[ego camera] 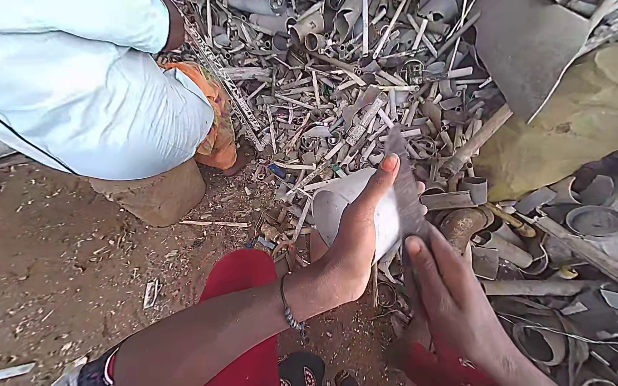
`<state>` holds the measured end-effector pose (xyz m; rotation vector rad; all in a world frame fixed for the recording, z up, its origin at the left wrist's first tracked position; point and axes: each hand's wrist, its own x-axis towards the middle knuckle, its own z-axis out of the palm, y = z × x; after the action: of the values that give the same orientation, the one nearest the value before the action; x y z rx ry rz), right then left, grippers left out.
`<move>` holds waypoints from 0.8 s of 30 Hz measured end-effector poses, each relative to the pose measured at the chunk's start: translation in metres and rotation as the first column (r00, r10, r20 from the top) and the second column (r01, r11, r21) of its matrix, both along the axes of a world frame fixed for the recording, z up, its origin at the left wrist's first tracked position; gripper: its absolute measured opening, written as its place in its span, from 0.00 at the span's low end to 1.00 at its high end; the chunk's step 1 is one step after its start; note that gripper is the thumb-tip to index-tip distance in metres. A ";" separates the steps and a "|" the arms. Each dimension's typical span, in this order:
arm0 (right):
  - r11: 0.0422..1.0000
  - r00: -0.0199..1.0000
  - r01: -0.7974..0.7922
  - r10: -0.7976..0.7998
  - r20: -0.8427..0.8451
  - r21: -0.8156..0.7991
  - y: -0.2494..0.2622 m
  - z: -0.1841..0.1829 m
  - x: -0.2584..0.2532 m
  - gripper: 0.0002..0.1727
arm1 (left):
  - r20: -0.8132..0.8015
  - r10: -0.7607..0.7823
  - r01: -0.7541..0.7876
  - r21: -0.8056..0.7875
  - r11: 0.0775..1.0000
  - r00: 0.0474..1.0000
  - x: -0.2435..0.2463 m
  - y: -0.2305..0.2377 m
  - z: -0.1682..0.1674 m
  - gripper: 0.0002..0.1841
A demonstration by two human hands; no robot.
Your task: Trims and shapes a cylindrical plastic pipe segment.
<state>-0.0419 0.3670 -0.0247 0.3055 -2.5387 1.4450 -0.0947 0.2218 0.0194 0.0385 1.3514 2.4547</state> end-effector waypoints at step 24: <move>0.999 0.997 0.019 -0.022 0.070 0.034 -0.012 -0.002 0.026 0.23 | 0.011 0.052 -0.051 -0.053 0.997 0.999 -0.006 0.025 0.001 0.19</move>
<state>-0.0163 0.3547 -0.0271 0.2366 -2.6160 1.4319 -0.1009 0.2469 0.0209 -0.0242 1.4286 2.4561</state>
